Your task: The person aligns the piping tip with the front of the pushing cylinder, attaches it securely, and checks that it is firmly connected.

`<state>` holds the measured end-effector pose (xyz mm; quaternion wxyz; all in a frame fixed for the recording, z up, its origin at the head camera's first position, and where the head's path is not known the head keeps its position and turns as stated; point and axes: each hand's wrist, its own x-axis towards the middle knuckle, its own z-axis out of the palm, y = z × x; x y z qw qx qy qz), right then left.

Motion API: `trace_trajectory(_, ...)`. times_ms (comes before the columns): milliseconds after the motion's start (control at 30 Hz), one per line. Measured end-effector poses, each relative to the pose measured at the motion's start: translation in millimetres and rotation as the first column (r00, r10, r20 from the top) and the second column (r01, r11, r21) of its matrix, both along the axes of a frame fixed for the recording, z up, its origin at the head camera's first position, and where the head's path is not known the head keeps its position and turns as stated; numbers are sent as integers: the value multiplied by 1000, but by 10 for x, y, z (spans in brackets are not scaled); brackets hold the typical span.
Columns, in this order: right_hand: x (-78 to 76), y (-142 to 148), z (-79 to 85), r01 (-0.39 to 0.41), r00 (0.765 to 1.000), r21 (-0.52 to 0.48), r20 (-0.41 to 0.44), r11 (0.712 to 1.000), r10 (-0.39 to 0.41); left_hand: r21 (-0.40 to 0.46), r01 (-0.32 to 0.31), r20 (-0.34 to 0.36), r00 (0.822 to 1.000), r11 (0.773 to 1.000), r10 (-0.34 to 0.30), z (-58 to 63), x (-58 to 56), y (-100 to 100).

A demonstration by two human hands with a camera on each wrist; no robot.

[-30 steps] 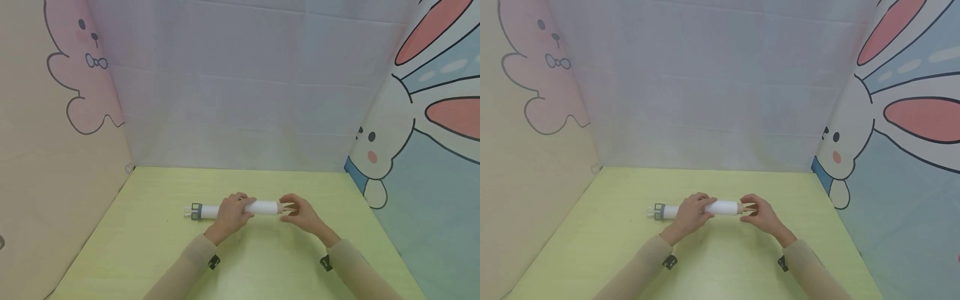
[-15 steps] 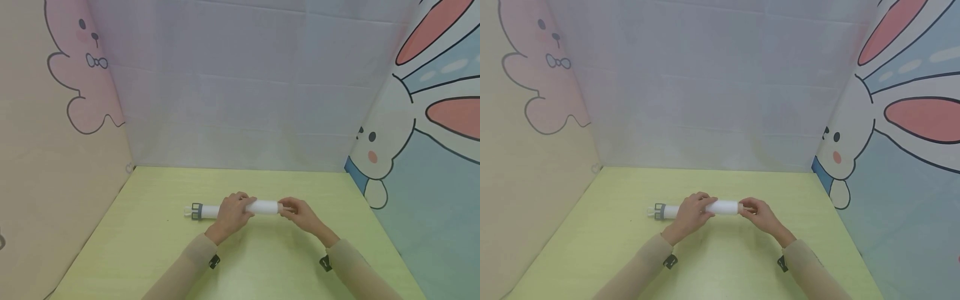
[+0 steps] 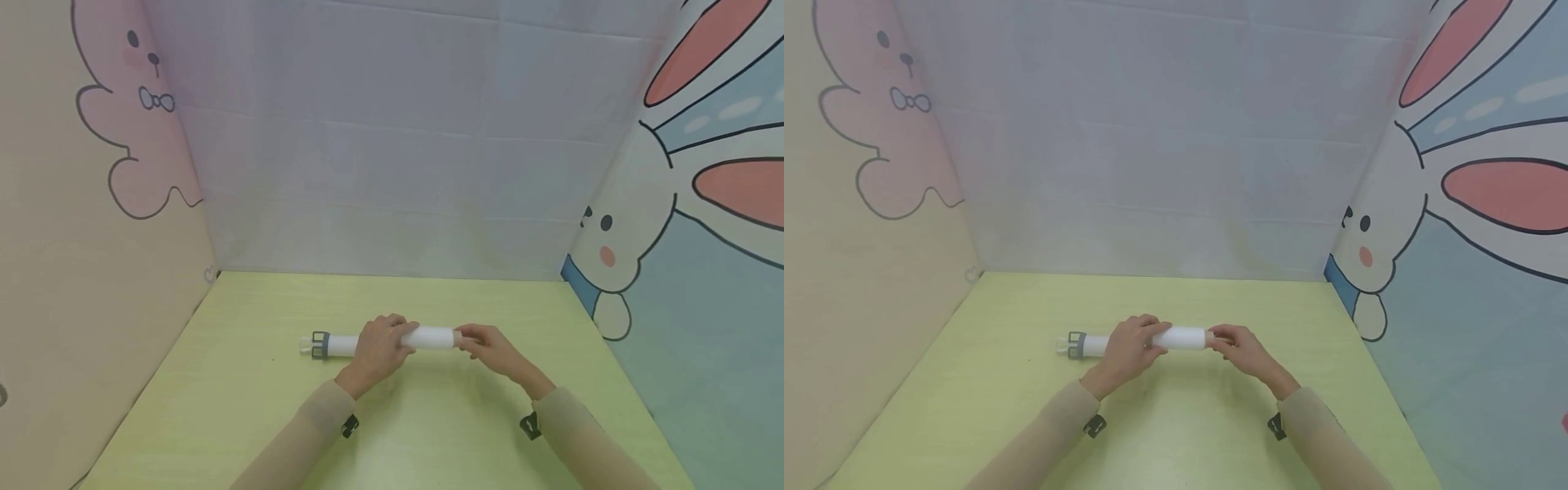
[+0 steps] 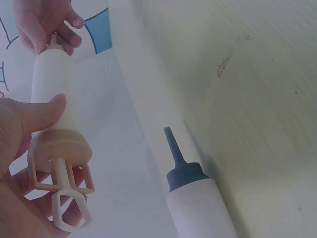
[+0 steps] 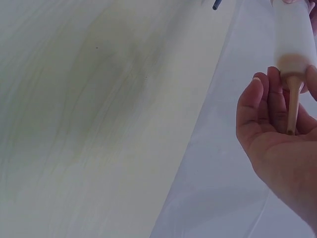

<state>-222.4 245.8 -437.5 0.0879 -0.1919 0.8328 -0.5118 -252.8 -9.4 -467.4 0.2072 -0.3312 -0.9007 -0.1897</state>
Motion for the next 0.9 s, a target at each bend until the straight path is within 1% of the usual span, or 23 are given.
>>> trace_trajectory(67, -20, 28, -17, -7, 1000, -5, 18, 1000, 8, -2, 5, 12, 1000, 1000, -5, -8, -4, 10)
trace_trajectory(167, -78, 92, -111, -15, 999, -5, 36, 1000, 16, -5, 15, 24, 1000, 1000, -14, -18, -9, 27)
trace_trajectory(267, -128, 154, -205, -18, 999, 3, 50, 1000, 18, -2, 24, 20, 1000, 1000, -24, -21, -9, 44)
trace_trajectory(467, -139, 234, -236, -36, 997, -13, 65, 999, 37, 8, 43, -12, 999, 999, -43, -46, -9, 96)
trace_trajectory(700, -140, 299, -280, 5, 996, -20, 88, 1000, -3, 21, 33, -52, 998, 999, -32, -56, -13, 218)
trace_trajectory(800, -141, 346, -299, 31, 996, -34, 90, 999, -27, 13, 27, -55, 998, 1000, -27, -62, -46, 300)
trace_trajectory(900, -145, 399, -317, 78, 993, -54, 88, 996, -73, -15, 10, -45, 999, 1000, -10, -75, -89, 394)
